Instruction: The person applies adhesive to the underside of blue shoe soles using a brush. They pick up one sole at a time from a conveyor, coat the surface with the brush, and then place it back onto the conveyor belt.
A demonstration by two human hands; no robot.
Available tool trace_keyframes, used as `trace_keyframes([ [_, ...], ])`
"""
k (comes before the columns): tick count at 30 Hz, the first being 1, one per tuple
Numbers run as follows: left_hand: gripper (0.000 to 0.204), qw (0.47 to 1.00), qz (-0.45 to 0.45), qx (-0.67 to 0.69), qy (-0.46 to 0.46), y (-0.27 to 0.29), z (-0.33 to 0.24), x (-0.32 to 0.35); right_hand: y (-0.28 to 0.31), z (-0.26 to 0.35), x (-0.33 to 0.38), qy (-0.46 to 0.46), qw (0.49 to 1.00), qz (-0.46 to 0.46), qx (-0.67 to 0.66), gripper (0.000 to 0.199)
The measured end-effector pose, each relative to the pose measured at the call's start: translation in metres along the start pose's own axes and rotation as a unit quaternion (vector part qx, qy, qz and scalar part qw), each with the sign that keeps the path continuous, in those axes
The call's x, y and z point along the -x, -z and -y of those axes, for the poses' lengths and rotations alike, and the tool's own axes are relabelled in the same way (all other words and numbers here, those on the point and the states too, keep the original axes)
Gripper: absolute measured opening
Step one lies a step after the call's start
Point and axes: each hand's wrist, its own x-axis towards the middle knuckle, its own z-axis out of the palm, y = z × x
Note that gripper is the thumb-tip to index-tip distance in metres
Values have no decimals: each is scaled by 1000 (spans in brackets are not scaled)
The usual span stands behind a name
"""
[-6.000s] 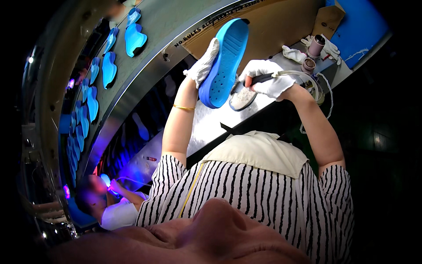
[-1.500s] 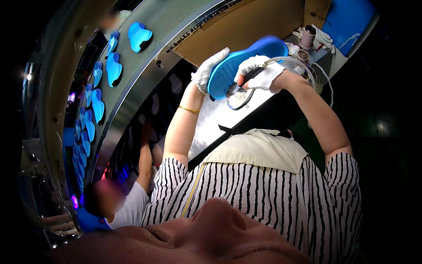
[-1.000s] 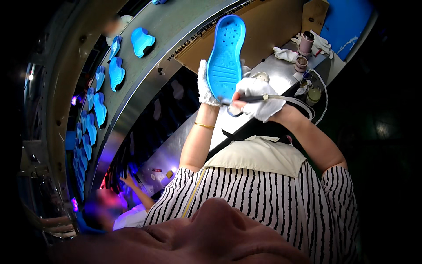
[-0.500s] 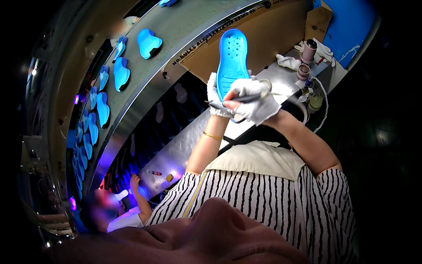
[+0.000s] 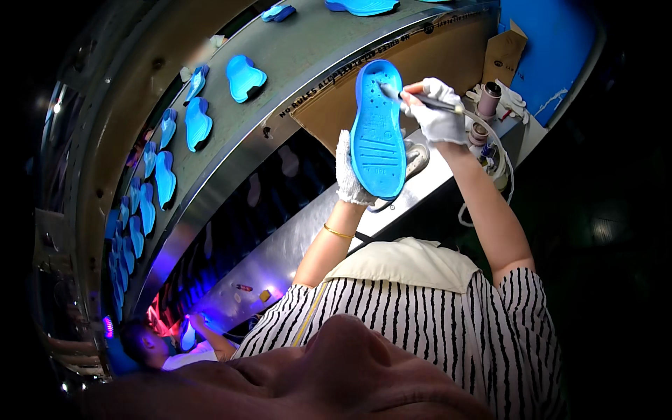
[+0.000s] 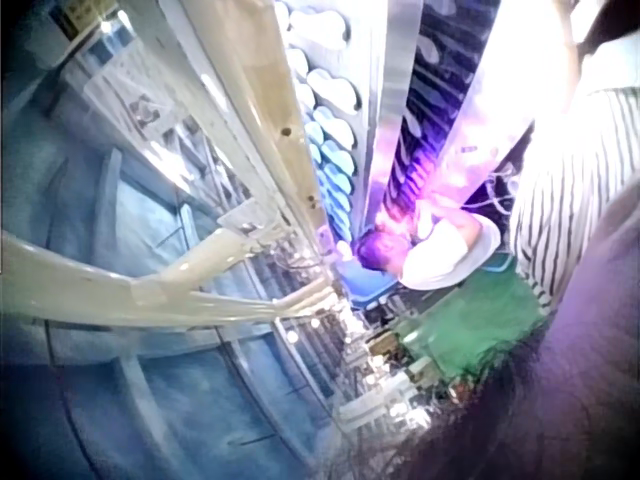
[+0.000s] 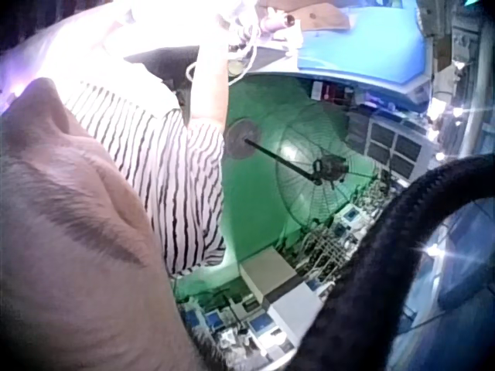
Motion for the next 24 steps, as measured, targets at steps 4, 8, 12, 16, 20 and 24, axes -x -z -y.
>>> trace_keyframes([
  [4, 75, 1000, -14, -12, -16, -5, 1, -6, 1, -18, 0, 164, 984, 63, 40, 19],
  [8, 67, 991, 40, -97, -77, 18, -21, -6, 4, 17, 36, 126, 967, 220, 30, 21],
  [12, 69, 984, -50, -135, -108, 5, -23, -7, 12, 24, 21, 137, 968, 208, 12, 20],
  [16, 69, 980, -18, -174, -90, -7, -22, -14, 10, 30, -19, 275, 939, 145, 147, 19],
  [20, 67, 969, -39, -195, -146, -18, -41, -27, 19, 33, -11, 271, 924, 218, 158, 20],
  [24, 76, 976, 7, -178, -122, -46, -96, -68, 25, 56, -3, 230, 947, 153, 162, 20],
])
